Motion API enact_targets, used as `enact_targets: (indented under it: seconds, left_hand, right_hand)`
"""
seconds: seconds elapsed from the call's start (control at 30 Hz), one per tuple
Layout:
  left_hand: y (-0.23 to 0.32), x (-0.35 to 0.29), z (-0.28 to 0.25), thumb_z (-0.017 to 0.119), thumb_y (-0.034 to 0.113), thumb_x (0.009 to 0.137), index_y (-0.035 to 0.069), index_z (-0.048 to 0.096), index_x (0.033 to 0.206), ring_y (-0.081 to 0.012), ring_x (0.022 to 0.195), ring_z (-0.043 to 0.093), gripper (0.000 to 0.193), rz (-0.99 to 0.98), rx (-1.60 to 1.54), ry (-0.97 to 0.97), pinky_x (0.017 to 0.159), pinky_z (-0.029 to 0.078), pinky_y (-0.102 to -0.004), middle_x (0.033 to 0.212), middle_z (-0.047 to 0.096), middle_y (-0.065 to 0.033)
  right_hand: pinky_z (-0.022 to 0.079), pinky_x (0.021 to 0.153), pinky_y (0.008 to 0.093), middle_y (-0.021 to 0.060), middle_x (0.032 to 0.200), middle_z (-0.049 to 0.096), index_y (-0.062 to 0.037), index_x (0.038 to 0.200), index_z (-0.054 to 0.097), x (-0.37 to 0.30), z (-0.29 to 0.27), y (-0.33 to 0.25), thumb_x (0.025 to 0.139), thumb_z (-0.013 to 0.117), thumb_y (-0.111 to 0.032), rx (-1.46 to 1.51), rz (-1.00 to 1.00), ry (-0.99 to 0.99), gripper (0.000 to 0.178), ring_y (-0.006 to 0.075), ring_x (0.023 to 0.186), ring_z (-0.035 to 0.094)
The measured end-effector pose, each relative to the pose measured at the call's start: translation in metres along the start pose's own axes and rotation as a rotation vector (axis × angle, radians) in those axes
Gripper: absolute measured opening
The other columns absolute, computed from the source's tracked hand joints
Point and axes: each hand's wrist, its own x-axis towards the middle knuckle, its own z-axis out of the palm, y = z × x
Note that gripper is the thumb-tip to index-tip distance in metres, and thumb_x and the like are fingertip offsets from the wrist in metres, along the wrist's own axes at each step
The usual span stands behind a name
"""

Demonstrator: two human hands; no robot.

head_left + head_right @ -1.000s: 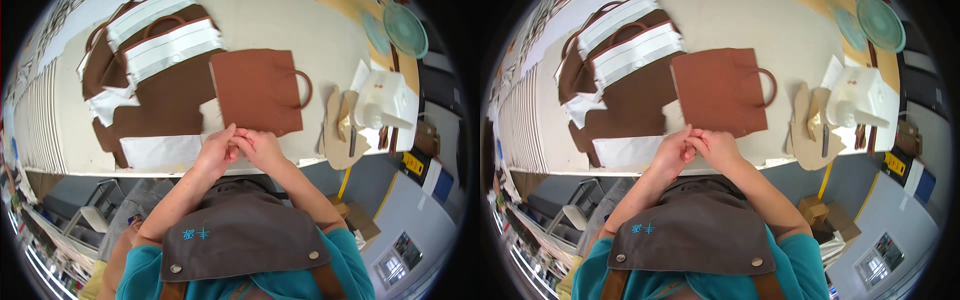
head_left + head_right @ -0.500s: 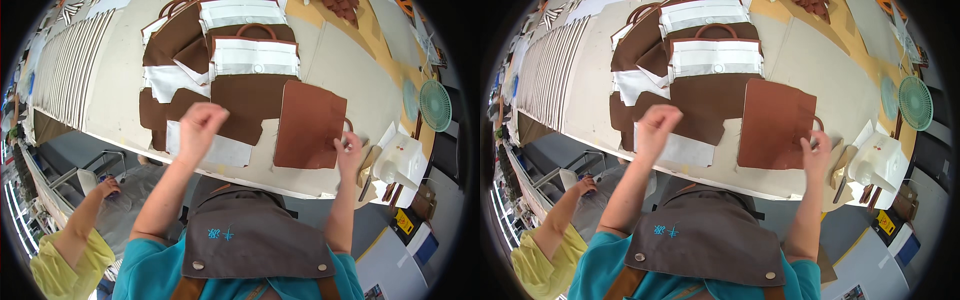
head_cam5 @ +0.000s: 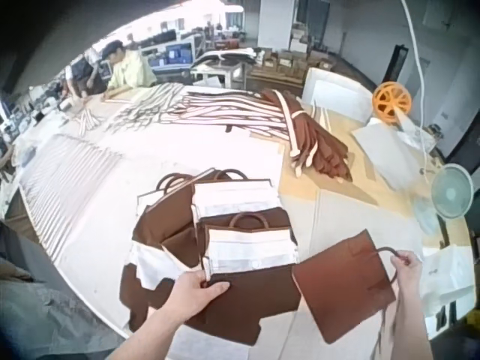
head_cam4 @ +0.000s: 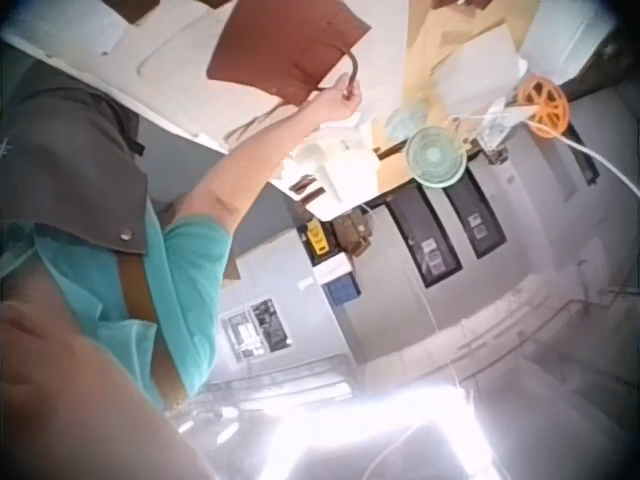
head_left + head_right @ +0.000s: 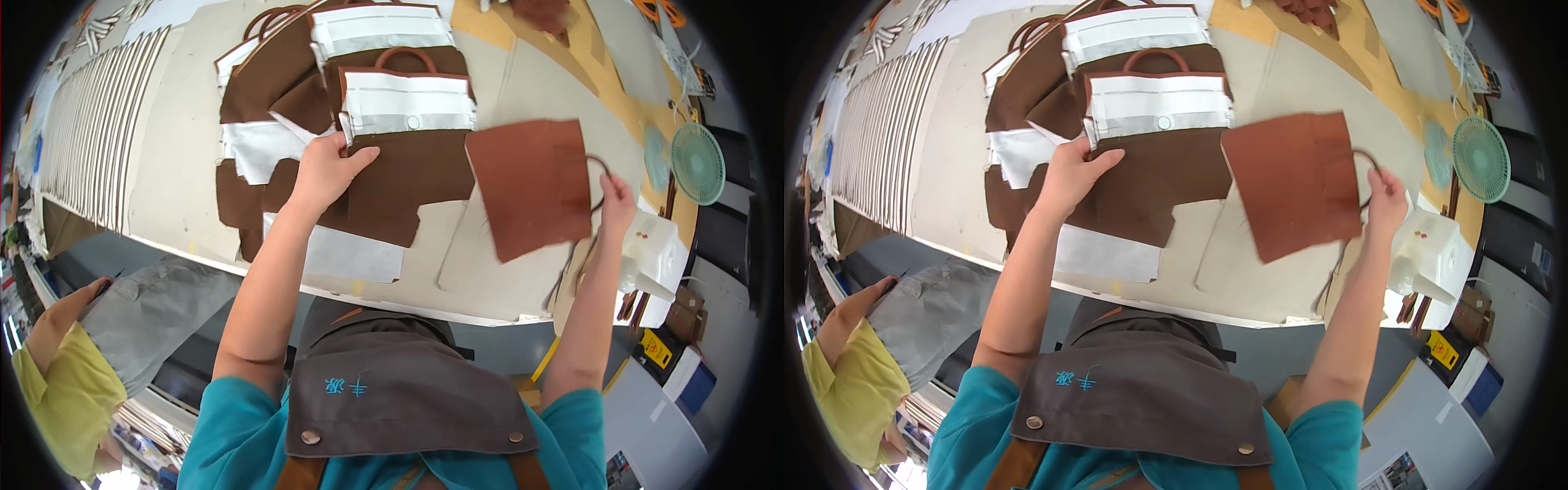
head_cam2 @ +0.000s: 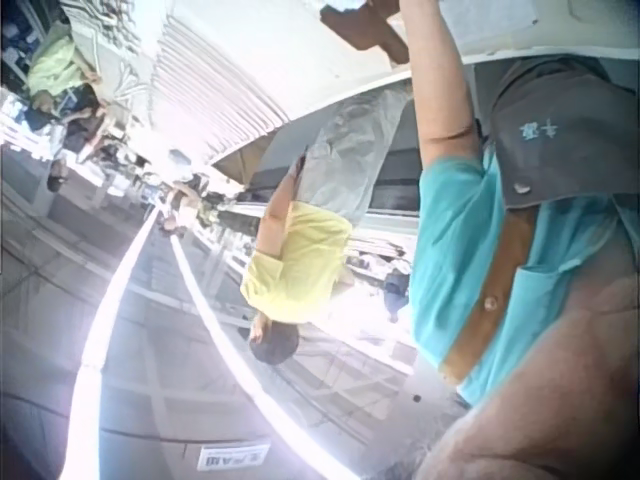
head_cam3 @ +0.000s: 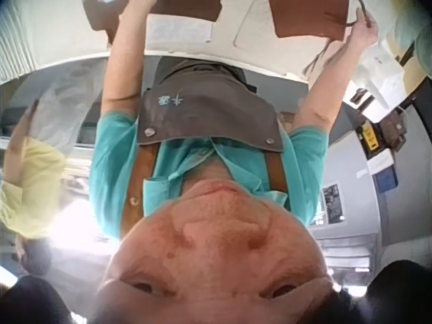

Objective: The person applies a white paste to a cardboard template using a yellow spatula, then handles brown fabric bag components. They fold the fabric, insert white paper inserts, and arrange the assembled bags on the table.

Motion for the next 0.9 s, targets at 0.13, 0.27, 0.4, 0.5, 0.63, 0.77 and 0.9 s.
enact_targets:
  seconds: [0.13,0.27,0.4,0.5,0.63,0.77,0.9]
  left_hand:
    - [0.077,-0.038,-0.004,0.07,0.009,0.089,-0.001,0.07,0.096,-0.0027,0.069,0.057,0.012,0.232,-0.683,-0.147,0.061,0.049,-0.0234,0.084,0.068,0.002]
    - [0.13,-0.05,0.006,0.068,0.008,0.077,0.003,0.062,0.076,-0.0166,0.061,0.062,0.008,0.769,0.21,-0.3,0.057,0.049,-0.035,0.069,0.063,-0.0041]
    - [0.115,-0.071,0.099,0.065,0.018,0.075,0.008,0.064,0.075,-0.0295,0.069,0.065,0.01,0.9,0.576,-0.572,0.063,0.053,-0.0415,0.072,0.064,-0.0069]
    - [0.05,-0.101,0.174,0.063,0.022,0.081,0.011,0.068,0.081,-0.0288,0.08,0.068,0.013,0.823,0.811,-0.841,0.068,0.055,-0.0398,0.079,0.065,-0.0068]
    - [0.015,-0.099,0.182,0.061,0.023,0.089,0.007,0.068,0.084,-0.0311,0.091,0.065,0.018,0.68,0.47,-0.774,0.078,0.053,-0.0428,0.096,0.067,-0.0095]
    - [-0.014,-0.07,0.174,0.067,0.021,0.087,0.001,0.064,0.117,-0.0326,0.122,0.053,0.037,0.839,0.48,-0.191,0.102,0.043,-0.0437,0.129,0.058,-0.0127]
    - [-0.026,-0.065,0.18,0.068,0.027,0.089,0.0,0.048,0.14,-0.0303,0.141,0.037,0.062,0.823,0.615,-0.145,0.114,0.033,-0.0438,0.151,0.041,-0.013]
  right_hand:
    - [0.051,0.089,0.0335,0.0128,0.121,0.065,-0.0064,0.129,0.061,0.018,0.01,-0.035,0.08,0.081,-0.029,-0.168,-0.24,0.02,0.058,0.0199,0.1,0.063]
    - [0.053,0.092,0.0348,0.0151,0.122,0.066,-0.0019,0.136,0.052,-0.079,0.036,-0.119,0.1,0.059,-0.035,0.638,0.2,-0.627,0.049,0.0237,0.108,0.066]
    - [0.047,0.099,0.0397,0.0152,0.134,0.058,-0.0006,0.143,0.043,-0.14,0.037,-0.094,0.098,0.04,-0.065,1.109,0.506,-0.801,0.079,0.0259,0.123,0.056]
    - [0.048,0.094,0.034,0.011,0.125,0.063,-0.002,0.14,0.048,-0.162,0.017,-0.055,0.099,0.049,-0.056,0.865,0.585,-0.712,0.068,0.0204,0.115,0.059]
    - [0.05,0.093,0.0314,0.0094,0.118,0.066,-0.0009,0.135,0.053,-0.181,-0.009,0.005,0.099,0.062,-0.029,0.5,0.581,-0.733,0.046,0.0165,0.107,0.063]
    - [0.05,0.085,0.0258,0.0048,0.104,0.069,-0.0014,0.128,0.056,-0.188,0.004,0.022,0.092,0.071,-0.016,0.455,0.476,-0.665,0.041,0.0104,0.094,0.064]
    - [0.049,0.077,0.0227,0.0033,0.097,0.069,0.0003,0.119,0.057,-0.193,0.018,0.018,0.089,0.074,-0.011,0.351,0.375,-0.585,0.036,0.0086,0.088,0.063]
